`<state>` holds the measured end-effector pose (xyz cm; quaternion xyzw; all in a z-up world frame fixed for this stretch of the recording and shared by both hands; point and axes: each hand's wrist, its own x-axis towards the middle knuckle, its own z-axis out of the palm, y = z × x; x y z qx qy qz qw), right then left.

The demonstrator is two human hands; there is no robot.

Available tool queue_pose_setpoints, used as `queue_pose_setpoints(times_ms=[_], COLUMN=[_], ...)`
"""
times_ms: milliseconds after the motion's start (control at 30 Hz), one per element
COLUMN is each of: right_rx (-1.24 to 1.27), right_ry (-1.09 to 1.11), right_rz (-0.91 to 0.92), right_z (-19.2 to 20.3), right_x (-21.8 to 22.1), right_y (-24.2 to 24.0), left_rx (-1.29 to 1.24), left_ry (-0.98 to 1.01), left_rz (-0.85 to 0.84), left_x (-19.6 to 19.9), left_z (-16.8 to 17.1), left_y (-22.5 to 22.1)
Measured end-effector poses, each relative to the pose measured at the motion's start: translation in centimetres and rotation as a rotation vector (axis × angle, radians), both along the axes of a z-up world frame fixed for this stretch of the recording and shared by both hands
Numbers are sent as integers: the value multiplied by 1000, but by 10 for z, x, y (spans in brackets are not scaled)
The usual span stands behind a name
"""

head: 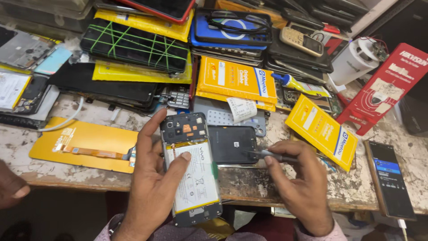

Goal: The person performs internal repairs on a mobile phone by hand and using a small screwdriver, including pressing a battery into the chassis, connecting ribbon cables, and placing internal components.

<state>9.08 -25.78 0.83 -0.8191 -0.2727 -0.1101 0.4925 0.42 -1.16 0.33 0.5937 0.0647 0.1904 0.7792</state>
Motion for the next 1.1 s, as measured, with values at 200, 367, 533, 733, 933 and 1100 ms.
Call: queue_pose_setpoints(times_ms=[200,367,533,733,933,1100], right_rx=[-75,37,269,251,301,313], right_ry=[-87,-39,144,99,97,90], right_rz=[-30,2,-26,44,126,174], right_z=[1,4,7,16,15,14], right_x=[2,2,-1,-15,-20,-22], right_y=[7,6,16,44,52,54], left_rx=[12,76,153,343,295,355], left_ry=[10,-10,94,-25,125,119], left_rz=[-7,-9,-27,-15,-75,-39], left_x=[0,-1,1,0,0,0], left_z=[-4,-11,-5,8,10,6], left_y=[0,0,-1,2,5,5])
